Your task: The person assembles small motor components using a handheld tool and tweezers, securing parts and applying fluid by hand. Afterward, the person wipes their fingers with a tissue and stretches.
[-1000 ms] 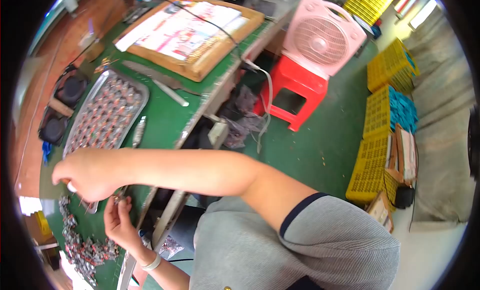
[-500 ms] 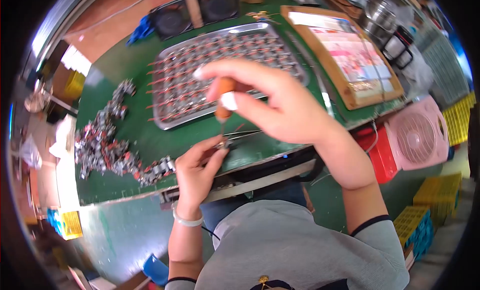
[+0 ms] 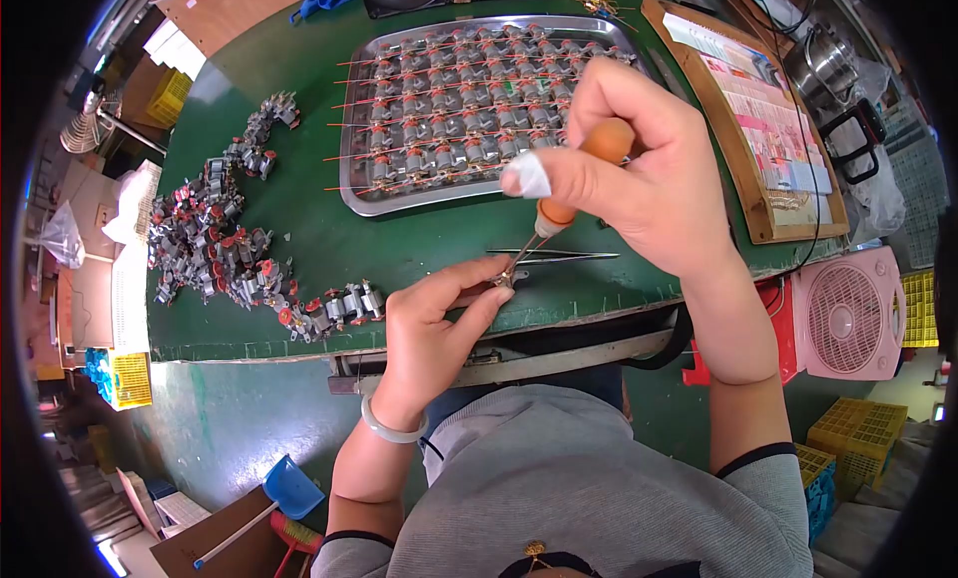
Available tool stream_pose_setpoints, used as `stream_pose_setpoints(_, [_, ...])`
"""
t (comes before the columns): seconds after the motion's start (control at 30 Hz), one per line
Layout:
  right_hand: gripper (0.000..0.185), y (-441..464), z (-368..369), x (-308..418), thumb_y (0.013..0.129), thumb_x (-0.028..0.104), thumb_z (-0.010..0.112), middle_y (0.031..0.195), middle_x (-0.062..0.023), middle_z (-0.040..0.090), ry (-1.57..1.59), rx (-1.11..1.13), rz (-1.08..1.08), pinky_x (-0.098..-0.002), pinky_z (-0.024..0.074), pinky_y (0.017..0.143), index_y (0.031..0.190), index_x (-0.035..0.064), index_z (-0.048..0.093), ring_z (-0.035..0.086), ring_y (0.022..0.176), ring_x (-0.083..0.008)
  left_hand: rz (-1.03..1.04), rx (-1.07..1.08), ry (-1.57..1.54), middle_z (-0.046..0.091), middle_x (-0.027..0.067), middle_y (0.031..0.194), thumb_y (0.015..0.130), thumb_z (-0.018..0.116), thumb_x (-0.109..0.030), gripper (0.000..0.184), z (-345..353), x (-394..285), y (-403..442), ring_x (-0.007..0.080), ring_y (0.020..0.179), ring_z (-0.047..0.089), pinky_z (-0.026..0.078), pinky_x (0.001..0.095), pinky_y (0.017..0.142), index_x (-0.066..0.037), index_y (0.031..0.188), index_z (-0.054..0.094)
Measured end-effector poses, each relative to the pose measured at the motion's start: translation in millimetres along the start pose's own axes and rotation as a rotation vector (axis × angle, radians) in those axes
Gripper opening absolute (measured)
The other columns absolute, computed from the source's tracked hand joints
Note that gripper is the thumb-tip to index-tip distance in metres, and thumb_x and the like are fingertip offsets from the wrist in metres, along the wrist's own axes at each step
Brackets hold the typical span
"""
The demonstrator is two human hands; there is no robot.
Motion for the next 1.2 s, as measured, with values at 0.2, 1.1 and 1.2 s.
stream_pose_setpoints(0.2, [0.028,-11,-4,0,0.081,0.017,0.063,0.076,-0.0086,0.055,0.088,-0.182,-0.079,-0.0269,0.0497,0.059,0.067,0.0036,0.043,0.055,0.062,-0.0107,0.063,-0.017,0.050,0.063,0.0144,0.098,0.077,0.061,0.008,0.026,0,0,0,0.0165,0.089,0.062,0.050,0.0257,0.078,0.007,0.102,0.058])
stream_pose_setpoints(1.1, [0.015,-62,49,-57,0.085,0.011,0.059,0.062,0.0001,0.050,0.820,-0.161,0.340,-0.0197,0.0343,0.039,0.092,-0.0014,0.053,0.039,0.044,-0.0028,-0.222,0.036,-0.839,0.060,0.0186,0.099,0.092,0.044,-0.012,0.028,1,-7,5,0.0281,0.077,0.065,0.057,0.0313,0.064,0.004,0.114,0.050])
stream_pose_setpoints(1.2, [0.015,-65,45,-59,0.085,0.010,0.058,0.061,0.0002,0.049,0.819,-0.180,0.332,-0.0202,0.0344,0.039,0.092,-0.0015,0.053,0.038,0.044,-0.0028,-0.227,0.040,-0.828,0.060,0.0186,0.098,0.092,0.044,-0.012,0.028,1,-7,5,0.0285,0.077,0.065,0.056,0.0314,0.064,0.004,0.114,0.049])
Point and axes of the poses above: each hand's wrist, its own y-axis towards the middle knuckle, its own z-axis out of the palm, x = y × z, the point moved 6 cm from there along y, towards the middle knuckle
